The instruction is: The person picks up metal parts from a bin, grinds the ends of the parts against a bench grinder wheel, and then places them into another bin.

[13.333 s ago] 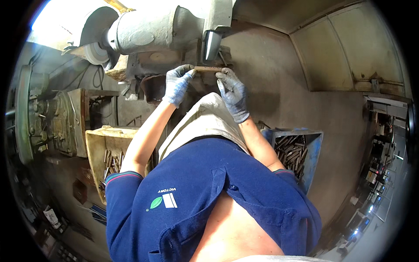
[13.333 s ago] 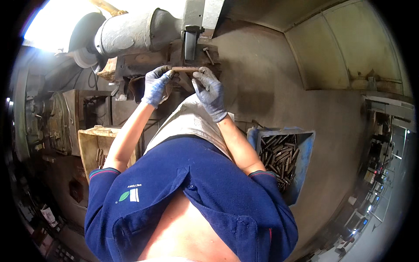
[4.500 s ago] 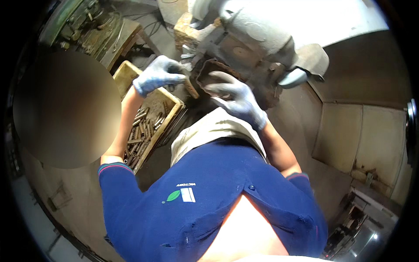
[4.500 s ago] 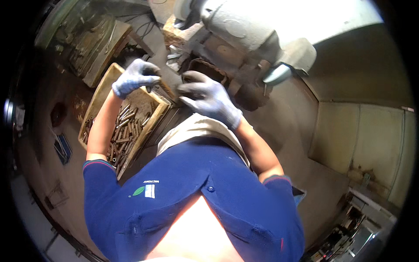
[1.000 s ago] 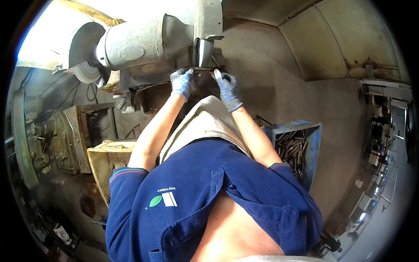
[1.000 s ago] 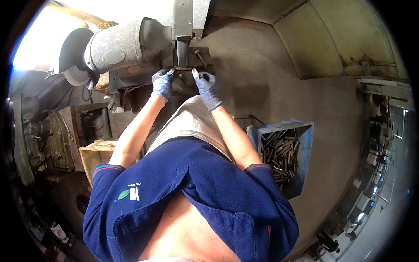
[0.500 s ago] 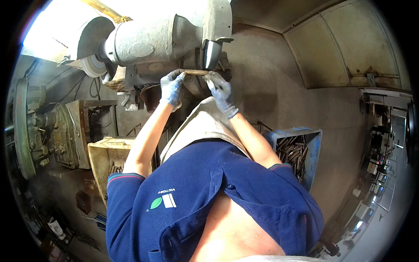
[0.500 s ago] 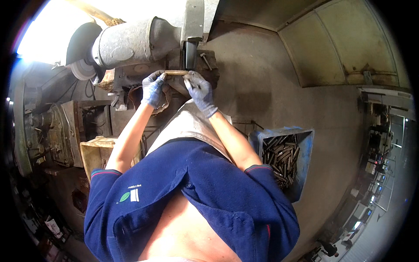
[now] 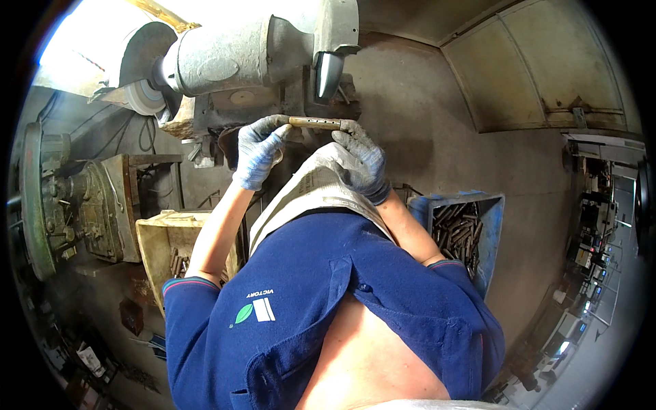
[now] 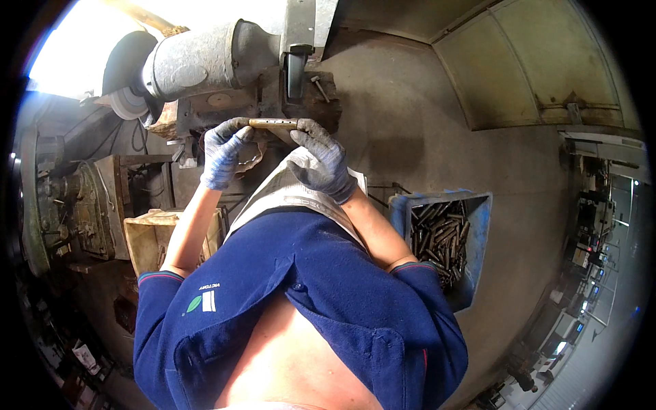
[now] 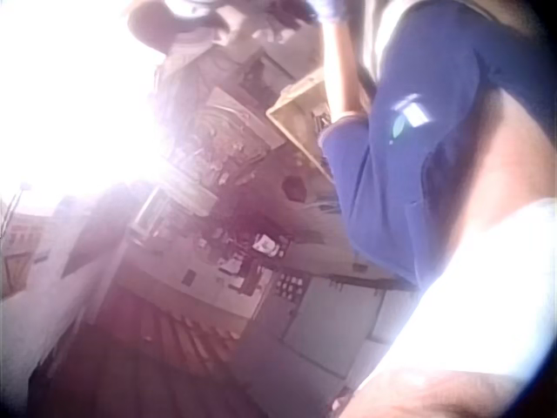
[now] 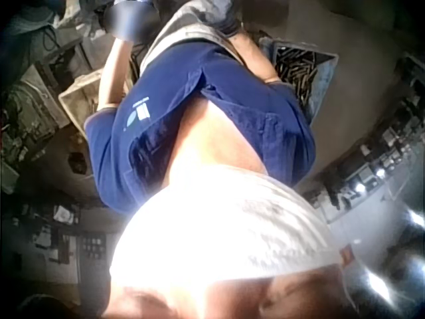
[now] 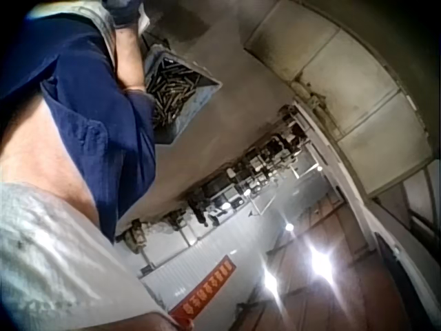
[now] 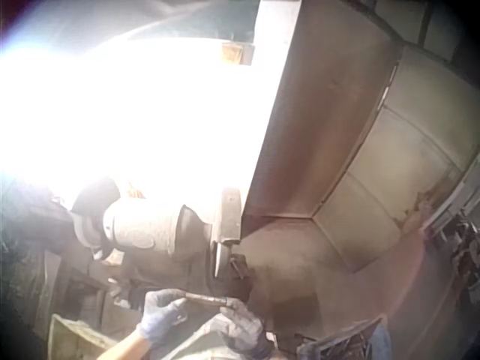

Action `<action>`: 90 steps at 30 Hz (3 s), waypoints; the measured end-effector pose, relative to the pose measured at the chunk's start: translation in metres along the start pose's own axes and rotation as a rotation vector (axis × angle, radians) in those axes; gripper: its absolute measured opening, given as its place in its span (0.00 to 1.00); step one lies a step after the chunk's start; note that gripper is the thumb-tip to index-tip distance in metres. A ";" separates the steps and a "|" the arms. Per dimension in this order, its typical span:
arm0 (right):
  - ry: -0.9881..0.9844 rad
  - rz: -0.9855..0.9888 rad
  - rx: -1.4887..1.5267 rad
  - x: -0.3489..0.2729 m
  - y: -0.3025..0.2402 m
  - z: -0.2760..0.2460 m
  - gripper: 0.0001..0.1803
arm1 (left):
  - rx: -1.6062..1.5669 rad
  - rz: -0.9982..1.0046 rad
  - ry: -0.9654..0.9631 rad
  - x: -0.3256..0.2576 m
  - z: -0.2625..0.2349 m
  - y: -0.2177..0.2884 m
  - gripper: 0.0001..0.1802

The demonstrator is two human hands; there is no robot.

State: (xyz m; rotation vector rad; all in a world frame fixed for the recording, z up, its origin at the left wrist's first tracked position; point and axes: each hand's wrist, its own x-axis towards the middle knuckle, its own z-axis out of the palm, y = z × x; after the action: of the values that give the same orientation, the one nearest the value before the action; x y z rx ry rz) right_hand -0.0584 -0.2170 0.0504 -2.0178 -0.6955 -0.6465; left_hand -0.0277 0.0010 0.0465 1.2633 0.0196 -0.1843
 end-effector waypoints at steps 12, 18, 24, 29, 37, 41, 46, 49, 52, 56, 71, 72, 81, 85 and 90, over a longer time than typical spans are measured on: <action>0.042 0.154 0.084 -0.007 0.016 0.003 0.20 | -0.086 -0.063 -0.020 0.019 0.007 -0.015 0.08; 0.082 0.389 0.197 -0.018 0.059 0.020 0.12 | -0.194 -0.191 0.014 0.058 0.007 -0.064 0.07; 0.154 0.579 0.255 -0.018 0.091 0.016 0.06 | -0.128 -0.240 0.043 0.082 0.036 -0.075 0.07; 0.172 0.689 0.296 -0.024 0.099 0.032 0.07 | -0.096 -0.238 0.110 0.090 0.025 -0.094 0.07; 0.177 0.793 0.516 -0.014 0.095 0.073 0.08 | -0.038 -0.222 0.219 0.090 -0.008 -0.077 0.05; 0.136 0.652 0.405 -0.017 0.091 0.075 0.09 | -0.056 -0.216 0.126 0.076 -0.017 -0.065 0.06; 0.035 0.211 0.123 -0.013 0.045 0.036 0.19 | -0.243 -0.332 0.189 0.050 0.010 -0.020 0.08; 0.023 0.101 0.063 -0.010 0.039 0.027 0.23 | -0.199 -0.300 0.109 0.054 0.009 -0.023 0.08; 0.049 0.185 0.114 -0.009 0.039 0.020 0.20 | -0.127 -0.218 0.067 0.057 0.008 -0.029 0.06; 0.175 0.460 0.355 -0.020 0.051 0.025 0.16 | 0.017 -0.053 -0.026 0.055 0.014 -0.032 0.05; 0.252 0.689 0.358 -0.021 0.090 0.022 0.07 | -0.135 -0.230 0.093 0.082 0.040 -0.081 0.06; 0.244 0.654 0.298 -0.022 0.093 0.021 0.06 | -0.138 -0.232 0.096 0.085 0.040 -0.088 0.06; 0.192 0.636 0.332 -0.011 0.085 0.058 0.05 | -0.046 -0.209 0.216 0.087 0.003 -0.084 0.05; 0.184 0.652 0.408 -0.011 0.090 0.072 0.05 | -0.104 -0.250 0.233 0.089 -0.007 -0.080 0.06; 0.231 0.817 0.499 -0.023 0.105 0.055 0.09 | -0.045 -0.267 0.206 0.089 0.022 -0.077 0.05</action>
State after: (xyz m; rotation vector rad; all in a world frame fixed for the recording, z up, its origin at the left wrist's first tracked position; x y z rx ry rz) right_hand 0.0069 -0.2221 -0.0507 -1.5310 0.1294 -0.1761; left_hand 0.0465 -0.0531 -0.0300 1.2276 0.3694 -0.2818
